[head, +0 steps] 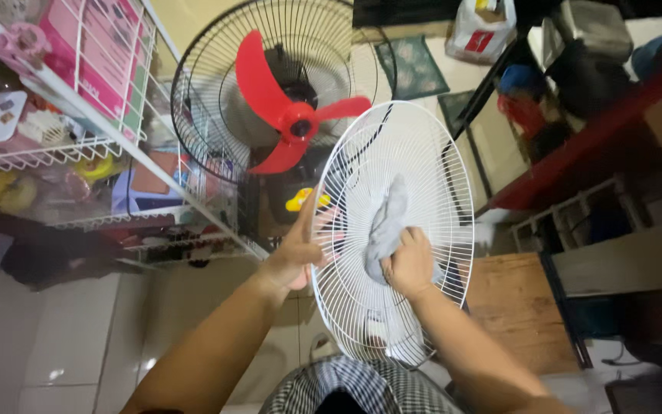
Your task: The person wipes the front grille of a standing electric fan with a cloth, then reattaches the grille to the fan body. They use a screwdriver to tighten the securing screw on the grille, completing the reassembly.
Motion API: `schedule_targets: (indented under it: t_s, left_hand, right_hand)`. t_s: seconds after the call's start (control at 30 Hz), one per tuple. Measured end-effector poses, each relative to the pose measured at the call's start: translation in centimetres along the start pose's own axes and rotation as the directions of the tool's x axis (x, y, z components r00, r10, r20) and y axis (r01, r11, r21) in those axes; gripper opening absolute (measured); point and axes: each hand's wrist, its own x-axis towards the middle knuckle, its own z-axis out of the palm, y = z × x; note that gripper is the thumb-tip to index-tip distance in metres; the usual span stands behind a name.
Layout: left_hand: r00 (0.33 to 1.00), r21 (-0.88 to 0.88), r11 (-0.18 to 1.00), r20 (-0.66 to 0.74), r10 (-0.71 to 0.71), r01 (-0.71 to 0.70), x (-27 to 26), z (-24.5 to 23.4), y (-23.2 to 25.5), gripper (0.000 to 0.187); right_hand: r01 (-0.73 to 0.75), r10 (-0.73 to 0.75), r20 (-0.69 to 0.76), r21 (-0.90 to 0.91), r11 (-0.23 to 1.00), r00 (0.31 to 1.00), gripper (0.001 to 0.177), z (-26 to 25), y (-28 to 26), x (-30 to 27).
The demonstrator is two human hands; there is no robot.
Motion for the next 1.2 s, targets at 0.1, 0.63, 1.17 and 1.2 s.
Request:
schedule_targets:
  t_s: [0.1,0.63,1.17,1.2]
  left_hand:
    - [1.0,-0.087,0.996,-0.008,0.017,-0.018,-0.3,-0.3,-0.1,0.126]
    - [0.997,-0.193,0.98,-0.064,0.047,-0.058,-1.3,0.1,2.7,0.127]
    - [0.983,-0.19,0.97,0.074,0.166,-0.149,-2.5,3.6,1.5,0.124]
    - [0.992,-0.129,0.985,0.041,0.122,-0.116,-2.7,3.9,1.7,0.125]
  right_hand:
    - [0.145,-0.128,-0.191,0.082,0.986,0.973,0.046,0.6,-0.7,-0.7]
    - [-0.075,0.491,-0.168,0.896,0.437,0.855,0.034,5.8,1.4,3.2]
    - [0.483,-0.455,-0.493,-0.077,0.872,0.742,0.025,-3.4,-4.9,7.6]
    - [0.518,-0.518,-0.47,-0.142,0.843,0.714,0.022,-4.0,-3.6,9.1]
